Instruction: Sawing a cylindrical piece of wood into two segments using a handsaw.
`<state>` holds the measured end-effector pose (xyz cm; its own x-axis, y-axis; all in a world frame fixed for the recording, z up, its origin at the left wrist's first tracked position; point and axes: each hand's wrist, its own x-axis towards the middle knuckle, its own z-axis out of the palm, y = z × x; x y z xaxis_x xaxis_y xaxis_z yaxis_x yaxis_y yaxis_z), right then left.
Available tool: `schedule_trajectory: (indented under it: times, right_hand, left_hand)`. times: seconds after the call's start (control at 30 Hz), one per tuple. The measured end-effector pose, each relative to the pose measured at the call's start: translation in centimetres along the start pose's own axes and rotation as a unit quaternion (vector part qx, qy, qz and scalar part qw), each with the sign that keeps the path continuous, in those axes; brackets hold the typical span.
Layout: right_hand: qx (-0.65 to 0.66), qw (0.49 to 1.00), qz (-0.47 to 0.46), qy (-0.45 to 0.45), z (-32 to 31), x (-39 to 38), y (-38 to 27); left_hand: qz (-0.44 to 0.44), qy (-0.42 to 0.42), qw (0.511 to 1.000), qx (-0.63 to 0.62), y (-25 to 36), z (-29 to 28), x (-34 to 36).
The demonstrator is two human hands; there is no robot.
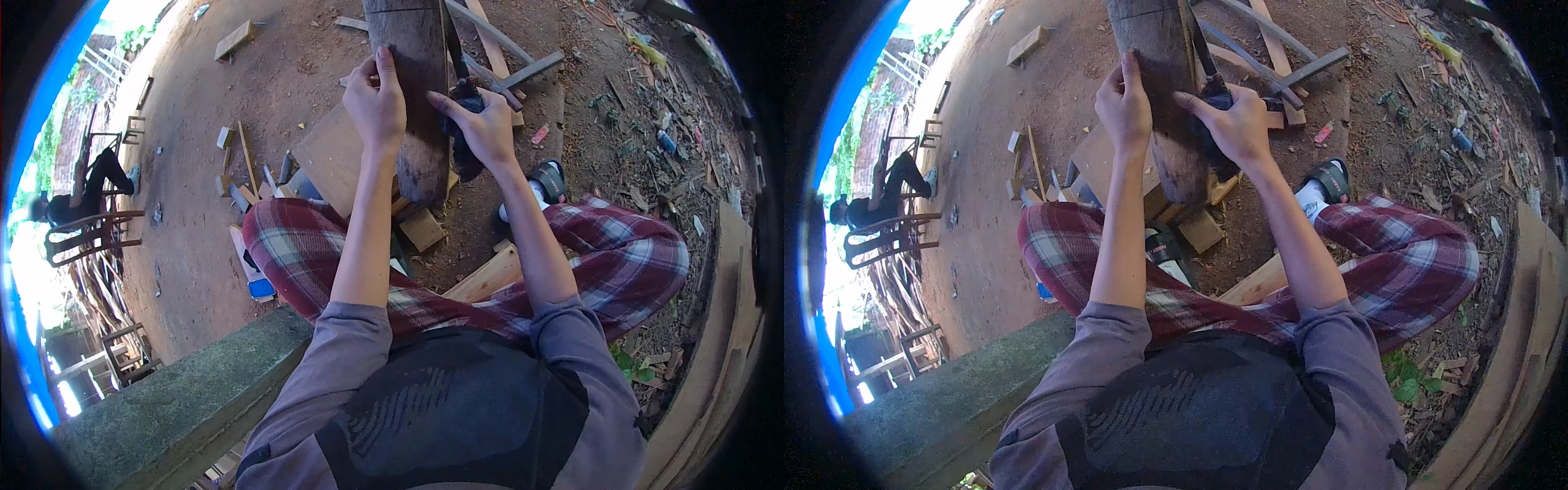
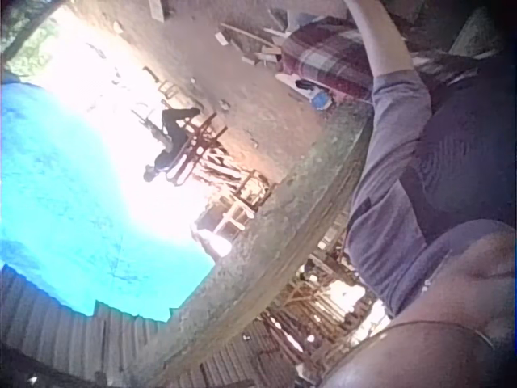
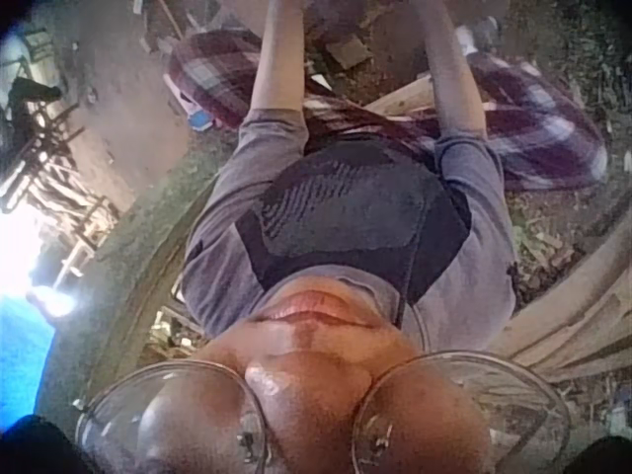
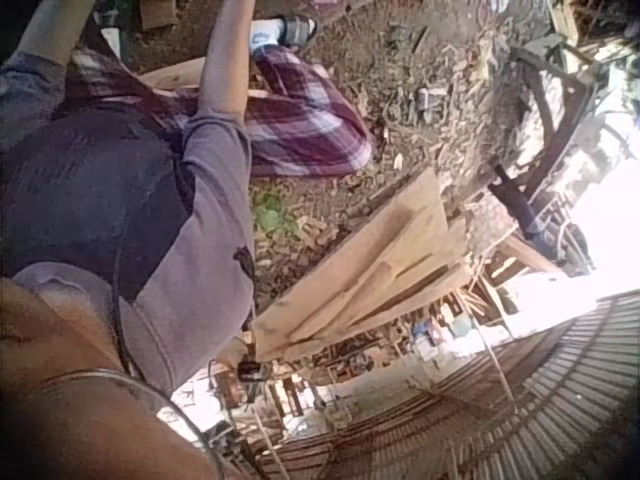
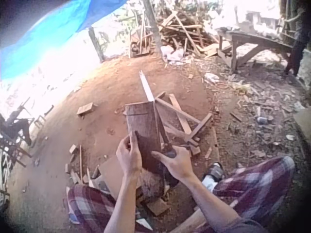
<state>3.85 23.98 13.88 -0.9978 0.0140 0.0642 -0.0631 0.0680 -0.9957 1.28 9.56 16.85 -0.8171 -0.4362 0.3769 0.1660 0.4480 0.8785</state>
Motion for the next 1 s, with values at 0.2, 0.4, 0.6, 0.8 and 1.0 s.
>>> schedule_trajectory:
  times: [0.2, 0.4, 0.6, 0.8, 1.0]
  right_hand:
    - [-0.017, 1.000, 0.003, 0.006, 0.3, 0.0, 0.5]
    - [0.014, 0.999, 0.035, -0.022, 1.1, 0.5, 2.3]
    - [-0.043, 0.998, 0.054, -0.010, 1.2, 1.7, 6.9]
    - [-0.280, 0.959, 0.036, -0.015, 0.1, 1.6, 6.6]
    - [-0.367, 0.930, 0.001, 0.003, 0.2, 1.6, 6.8]
  left_hand:
    - [-0.010, -0.068, 0.997, 0.032, 0.5, -0.6, -0.3]
    - [-0.064, -0.126, 0.983, -0.114, -2.5, -0.5, 0.3]
    - [0.021, -0.178, 0.970, 0.166, -4.8, -1.3, 2.6]
    - [0.076, -0.234, 0.909, 0.337, -8.3, -1.4, 4.5]
    - [0.060, -0.301, 0.876, 0.373, -11.5, -1.7, 4.4]
